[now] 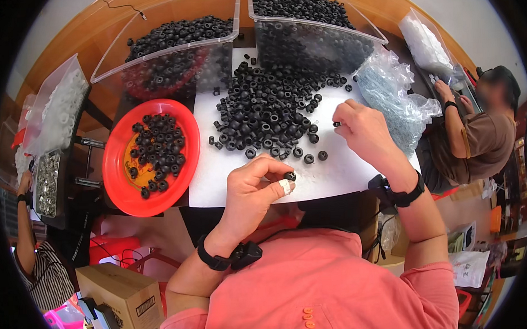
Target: Assembling small plastic components by inserting white plastic inserts into black rubber grommets.
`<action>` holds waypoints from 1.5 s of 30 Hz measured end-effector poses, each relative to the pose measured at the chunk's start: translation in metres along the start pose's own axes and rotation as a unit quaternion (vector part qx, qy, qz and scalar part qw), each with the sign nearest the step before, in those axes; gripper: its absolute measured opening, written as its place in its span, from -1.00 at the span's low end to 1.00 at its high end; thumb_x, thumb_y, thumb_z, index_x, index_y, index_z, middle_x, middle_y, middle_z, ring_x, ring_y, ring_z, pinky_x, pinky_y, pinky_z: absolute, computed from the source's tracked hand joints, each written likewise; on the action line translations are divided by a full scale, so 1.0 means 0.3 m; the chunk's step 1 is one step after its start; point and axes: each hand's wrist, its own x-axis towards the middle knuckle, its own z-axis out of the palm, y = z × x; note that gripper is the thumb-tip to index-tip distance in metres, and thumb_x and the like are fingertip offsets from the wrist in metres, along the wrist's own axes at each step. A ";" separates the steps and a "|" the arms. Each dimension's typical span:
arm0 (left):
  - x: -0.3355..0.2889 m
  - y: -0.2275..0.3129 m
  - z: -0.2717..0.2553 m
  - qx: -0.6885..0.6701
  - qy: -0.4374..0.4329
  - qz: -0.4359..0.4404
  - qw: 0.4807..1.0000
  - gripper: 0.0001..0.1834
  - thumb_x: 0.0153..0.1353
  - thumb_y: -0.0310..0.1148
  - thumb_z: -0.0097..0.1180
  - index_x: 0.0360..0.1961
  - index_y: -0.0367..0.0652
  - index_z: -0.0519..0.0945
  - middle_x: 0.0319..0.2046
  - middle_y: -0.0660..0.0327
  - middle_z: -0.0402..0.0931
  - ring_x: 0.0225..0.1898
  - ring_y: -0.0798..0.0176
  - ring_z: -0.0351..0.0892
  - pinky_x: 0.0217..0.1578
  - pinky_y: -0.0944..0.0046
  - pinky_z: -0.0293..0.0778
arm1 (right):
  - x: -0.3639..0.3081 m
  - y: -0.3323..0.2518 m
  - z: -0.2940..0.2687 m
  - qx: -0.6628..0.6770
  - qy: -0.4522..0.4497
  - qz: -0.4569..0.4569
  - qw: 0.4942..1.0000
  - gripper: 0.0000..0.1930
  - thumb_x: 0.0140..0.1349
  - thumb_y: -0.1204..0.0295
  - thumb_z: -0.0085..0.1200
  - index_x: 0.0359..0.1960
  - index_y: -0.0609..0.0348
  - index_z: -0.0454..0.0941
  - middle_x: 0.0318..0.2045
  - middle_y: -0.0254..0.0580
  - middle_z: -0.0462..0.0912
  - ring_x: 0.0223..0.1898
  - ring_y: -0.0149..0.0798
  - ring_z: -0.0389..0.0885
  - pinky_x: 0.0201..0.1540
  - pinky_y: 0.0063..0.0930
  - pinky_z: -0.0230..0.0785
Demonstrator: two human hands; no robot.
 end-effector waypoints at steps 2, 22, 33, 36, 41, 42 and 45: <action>-0.002 -0.008 0.002 -0.005 0.005 0.002 1.000 -0.79 0.13 -0.71 0.24 -0.18 -0.35 0.67 -0.29 0.29 0.53 -0.55 0.60 0.34 -0.61 0.56 0.22 | -0.051 -0.009 -0.016 0.008 0.032 0.019 0.999 -0.92 0.07 0.57 0.16 -0.38 0.18 0.56 -0.35 -0.13 0.62 -0.26 0.01 0.65 -0.28 -0.09 0.45; -0.005 0.019 0.021 0.031 0.038 -0.028 0.998 -0.79 0.09 -0.70 0.20 -0.21 -0.37 0.69 -0.37 0.24 0.60 -0.59 0.55 0.35 -0.64 0.52 0.17 | -0.231 -0.021 0.140 -0.086 0.216 0.094 0.968 -0.85 0.05 0.40 0.32 -0.45 0.11 0.57 -0.38 -0.20 0.56 -0.22 -0.05 0.55 -0.18 -0.15 0.32; -0.018 0.053 0.052 0.030 0.038 -0.004 0.999 -0.78 0.15 -0.67 0.17 -0.16 -0.38 0.68 -0.35 0.20 0.62 -0.51 0.49 0.46 -0.64 0.49 0.28 | -0.246 -0.046 0.163 -0.096 0.236 0.080 0.964 -0.81 0.01 0.41 0.32 -0.41 0.14 0.54 -0.36 -0.16 0.52 -0.19 -0.03 0.50 -0.17 -0.12 0.26; -0.015 0.054 0.054 -0.018 0.016 -0.024 0.999 -0.78 0.19 -0.65 0.16 -0.13 -0.39 0.67 -0.32 0.16 0.64 -0.50 0.46 0.49 -0.63 0.49 0.30 | -0.244 -0.043 0.162 -0.101 0.247 0.089 0.960 -0.81 0.00 0.42 0.32 -0.41 0.14 0.55 -0.35 -0.16 0.52 -0.18 -0.03 0.50 -0.16 -0.12 0.26; -0.001 0.008 0.049 -0.052 0.016 -0.068 0.996 -0.79 0.23 -0.61 0.18 -0.10 -0.39 0.66 -0.30 0.11 0.66 -0.48 0.44 0.51 -0.63 0.50 0.33 | -0.235 -0.035 0.155 -0.020 0.232 0.064 0.970 -0.85 0.00 0.48 0.30 -0.41 0.10 0.56 -0.34 -0.20 0.52 -0.15 -0.05 0.51 -0.14 -0.16 0.26; -0.001 0.005 0.049 -0.064 0.014 -0.076 0.995 -0.80 0.25 -0.59 0.19 -0.10 -0.38 0.67 -0.30 0.11 0.67 -0.48 0.44 0.51 -0.63 0.50 0.34 | -0.236 -0.030 0.156 -0.019 0.231 0.063 0.971 -0.85 0.00 0.48 0.30 -0.41 0.10 0.56 -0.34 -0.20 0.52 -0.15 -0.05 0.51 -0.14 -0.16 0.26; -0.001 0.009 0.048 -0.083 0.024 -0.089 0.992 -0.80 0.28 -0.56 0.19 -0.08 -0.39 0.66 -0.29 0.08 0.67 -0.46 0.44 0.53 -0.62 0.49 0.36 | -0.234 -0.026 0.156 -0.003 0.244 0.069 0.967 -0.86 0.01 0.50 0.28 -0.43 0.09 0.55 -0.35 -0.21 0.53 -0.17 -0.06 0.51 -0.15 -0.17 0.25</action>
